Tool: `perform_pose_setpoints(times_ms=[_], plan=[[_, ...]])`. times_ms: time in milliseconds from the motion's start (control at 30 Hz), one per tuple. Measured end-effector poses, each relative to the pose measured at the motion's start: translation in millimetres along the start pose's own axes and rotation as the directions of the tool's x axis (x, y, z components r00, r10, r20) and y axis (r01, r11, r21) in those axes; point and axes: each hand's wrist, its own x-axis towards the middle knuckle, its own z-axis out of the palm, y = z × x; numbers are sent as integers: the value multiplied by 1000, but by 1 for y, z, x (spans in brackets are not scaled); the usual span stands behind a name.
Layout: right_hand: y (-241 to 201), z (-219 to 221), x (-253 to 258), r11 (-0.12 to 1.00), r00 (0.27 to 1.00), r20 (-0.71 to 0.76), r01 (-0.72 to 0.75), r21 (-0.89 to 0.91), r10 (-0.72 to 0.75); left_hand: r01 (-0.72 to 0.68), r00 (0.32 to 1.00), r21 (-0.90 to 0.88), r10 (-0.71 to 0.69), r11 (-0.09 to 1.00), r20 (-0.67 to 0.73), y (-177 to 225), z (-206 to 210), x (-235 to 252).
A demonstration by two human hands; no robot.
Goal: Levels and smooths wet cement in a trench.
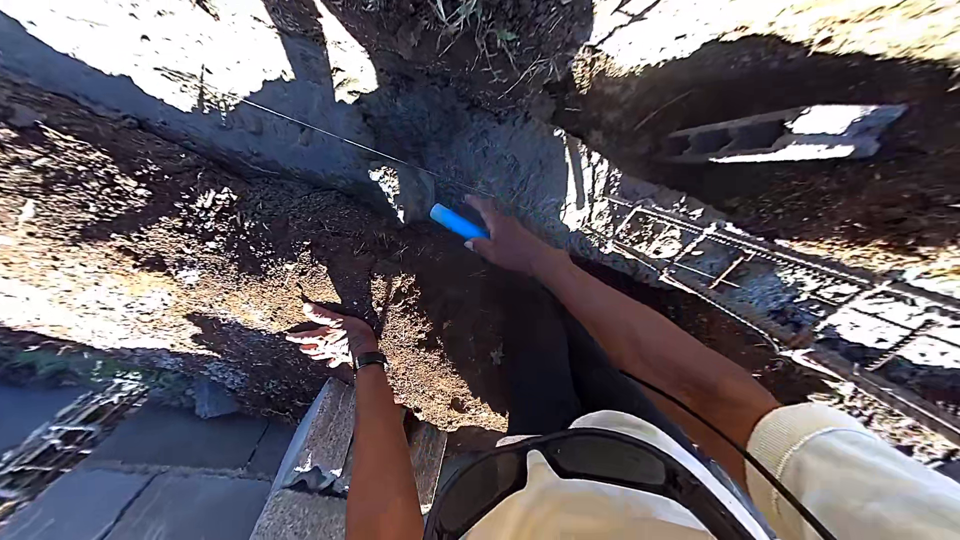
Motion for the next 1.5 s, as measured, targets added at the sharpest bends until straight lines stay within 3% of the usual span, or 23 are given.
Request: perform_pose_setpoints(times_ms=[267,433,567,933,1067,1267,1367,1433,1500], plan=[[44,0,-73,1000,1000,18,-12,-5,12,-38,999,-82,41,996,25,7,-5,-6],[70,-2,-147,995,995,-30,-89,52,91,-78,992,-165,92,983,82,7,-8,-13],[112,-9,-213,991,989,-93,-104,83,112,-114,985,-204,137,972,101,3,-8,-12],[258,-2,-372,920,905,-183,-356,165,383,-186,966,-299,231,936,120,-3,-3,-4],[286,11,-421,853,845,-205,-427,298,495,-170,960,-387,240,906,141,-1,-4,-7],[311,49,-472,730,701,-295,-465,501,649,-236,934,-365,314,900,171,1,-13,-15],[308,59,-472,636,631,-275,-462,617,725,-244,932,-352,319,904,174,-5,-8,-6],[298,56,-461,515,577,-200,-454,727,792,-262,929,-329,329,907,167,-7,-6,-3],[320,69,-452,424,550,-179,-358,832,816,-286,925,-290,342,913,163,-6,-8,-6]])
